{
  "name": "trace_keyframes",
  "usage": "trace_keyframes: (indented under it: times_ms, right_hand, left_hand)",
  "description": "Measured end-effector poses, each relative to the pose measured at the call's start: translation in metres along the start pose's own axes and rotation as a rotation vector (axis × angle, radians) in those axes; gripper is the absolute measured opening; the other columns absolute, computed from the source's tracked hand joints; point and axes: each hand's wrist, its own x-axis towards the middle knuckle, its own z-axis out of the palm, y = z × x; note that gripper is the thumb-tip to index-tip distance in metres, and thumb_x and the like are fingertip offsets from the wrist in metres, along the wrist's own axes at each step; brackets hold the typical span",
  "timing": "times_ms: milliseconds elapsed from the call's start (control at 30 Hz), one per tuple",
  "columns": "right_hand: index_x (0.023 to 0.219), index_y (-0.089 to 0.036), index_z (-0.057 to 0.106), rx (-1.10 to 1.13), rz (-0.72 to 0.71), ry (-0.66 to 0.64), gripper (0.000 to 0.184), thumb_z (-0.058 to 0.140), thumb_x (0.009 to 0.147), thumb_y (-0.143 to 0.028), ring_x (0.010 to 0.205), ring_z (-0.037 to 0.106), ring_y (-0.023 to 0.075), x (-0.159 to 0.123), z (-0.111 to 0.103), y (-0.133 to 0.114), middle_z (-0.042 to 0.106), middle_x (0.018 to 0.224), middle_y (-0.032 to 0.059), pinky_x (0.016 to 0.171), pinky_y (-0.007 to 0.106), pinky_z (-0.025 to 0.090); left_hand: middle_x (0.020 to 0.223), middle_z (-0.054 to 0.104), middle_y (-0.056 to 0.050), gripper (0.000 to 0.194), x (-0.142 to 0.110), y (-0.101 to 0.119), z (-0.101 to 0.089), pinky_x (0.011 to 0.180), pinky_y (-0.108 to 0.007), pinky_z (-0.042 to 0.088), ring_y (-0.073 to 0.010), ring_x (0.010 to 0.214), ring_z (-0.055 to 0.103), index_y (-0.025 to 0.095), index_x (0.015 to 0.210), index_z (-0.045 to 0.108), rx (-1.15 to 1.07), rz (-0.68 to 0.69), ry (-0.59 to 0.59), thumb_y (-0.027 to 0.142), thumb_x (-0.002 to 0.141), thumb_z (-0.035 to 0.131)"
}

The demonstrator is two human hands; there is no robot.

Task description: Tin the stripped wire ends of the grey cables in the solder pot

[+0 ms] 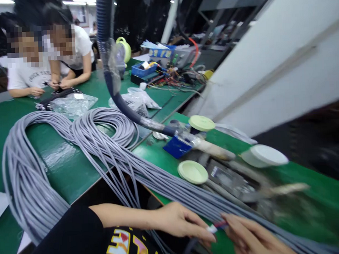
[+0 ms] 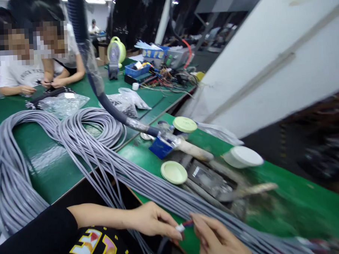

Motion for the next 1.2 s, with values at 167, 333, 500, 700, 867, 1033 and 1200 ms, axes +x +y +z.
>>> trace_keyframes:
  times_ms: [167,333,500,700,867,1033,1200]
  right_hand:
    - [0.052,-0.018,0.06,0.405,-0.219,0.377,0.013,0.071,0.051,-0.025,0.029,0.023,0.0042,0.008,-0.012,-0.04,0.029,0.029,-0.0085,0.036,0.022,0.019]
    - [0.065,-0.016,0.072,0.003,-0.141,0.052,0.012,0.069,0.062,-0.027,0.044,0.045,0.0079,0.003,-0.022,-0.037,0.062,0.053,0.0015,0.044,0.022,0.033]
    - [0.079,-0.016,0.075,-0.134,-0.089,-0.174,0.025,0.063,0.069,-0.036,0.054,0.054,0.0126,0.001,-0.011,-0.023,0.067,0.061,0.0038,0.05,0.023,0.041]
    - [0.081,-0.015,0.074,-0.147,-0.066,-0.306,0.029,0.06,0.072,-0.038,0.051,0.05,0.0113,0.009,-0.005,-0.027,0.06,0.054,0.0011,0.048,0.021,0.037]
    - [0.074,-0.013,0.069,-0.154,-0.094,-0.135,0.026,0.064,0.069,-0.038,0.04,0.03,0.0051,0.007,-0.003,-0.033,0.039,0.039,-0.0071,0.043,0.019,0.027]
    - [0.062,-0.014,0.063,-0.123,-0.1,-0.084,0.021,0.063,0.068,-0.034,0.039,0.03,0.0042,0.004,0.003,-0.035,0.041,0.04,-0.0062,0.042,0.019,0.025]
    - [0.057,-0.015,0.057,0.232,-0.014,-0.118,0.02,0.065,0.063,-0.033,0.036,0.026,0.0032,0.005,0.003,-0.036,0.041,0.041,-0.0063,0.037,0.019,0.018]
  left_hand:
    - [0.067,0.066,-0.004,0.043,-0.005,0.012,-0.005,0.06,-0.021,0.043,-0.0112,0.062,0.056,0.009,0.071,0.071,0.069,-0.014,-0.028,0.051,0.062,0.074]
    - [0.071,0.069,-0.008,0.049,0.009,0.019,-0.008,0.058,-0.021,0.045,-0.0105,0.06,0.055,0.008,0.082,0.072,0.09,0.071,-0.011,0.055,0.066,0.07]
    - [0.072,0.069,-0.008,0.052,0.012,0.027,-0.009,0.059,-0.022,0.047,-0.0104,0.058,0.055,0.009,0.085,0.072,0.172,0.132,-0.061,0.059,0.07,0.066]
    - [0.073,0.069,-0.008,0.051,0.012,0.025,-0.01,0.063,-0.023,0.048,-0.0117,0.062,0.057,0.01,0.085,0.072,0.226,0.13,-0.112,0.058,0.072,0.064]
    - [0.074,0.07,-0.008,0.047,0.012,0.025,-0.01,0.065,-0.024,0.048,-0.012,0.063,0.057,0.009,0.085,0.072,0.249,0.139,-0.099,0.054,0.074,0.064]
    - [0.075,0.071,-0.008,0.043,0.013,0.024,-0.01,0.07,-0.025,0.048,-0.0134,0.066,0.059,0.01,0.084,0.073,0.286,0.166,-0.09,0.051,0.075,0.064]
    - [0.077,0.071,-0.008,0.041,0.013,0.021,-0.011,0.072,-0.025,0.048,-0.0146,0.07,0.061,0.009,0.086,0.073,0.305,0.196,-0.071,0.048,0.077,0.063]
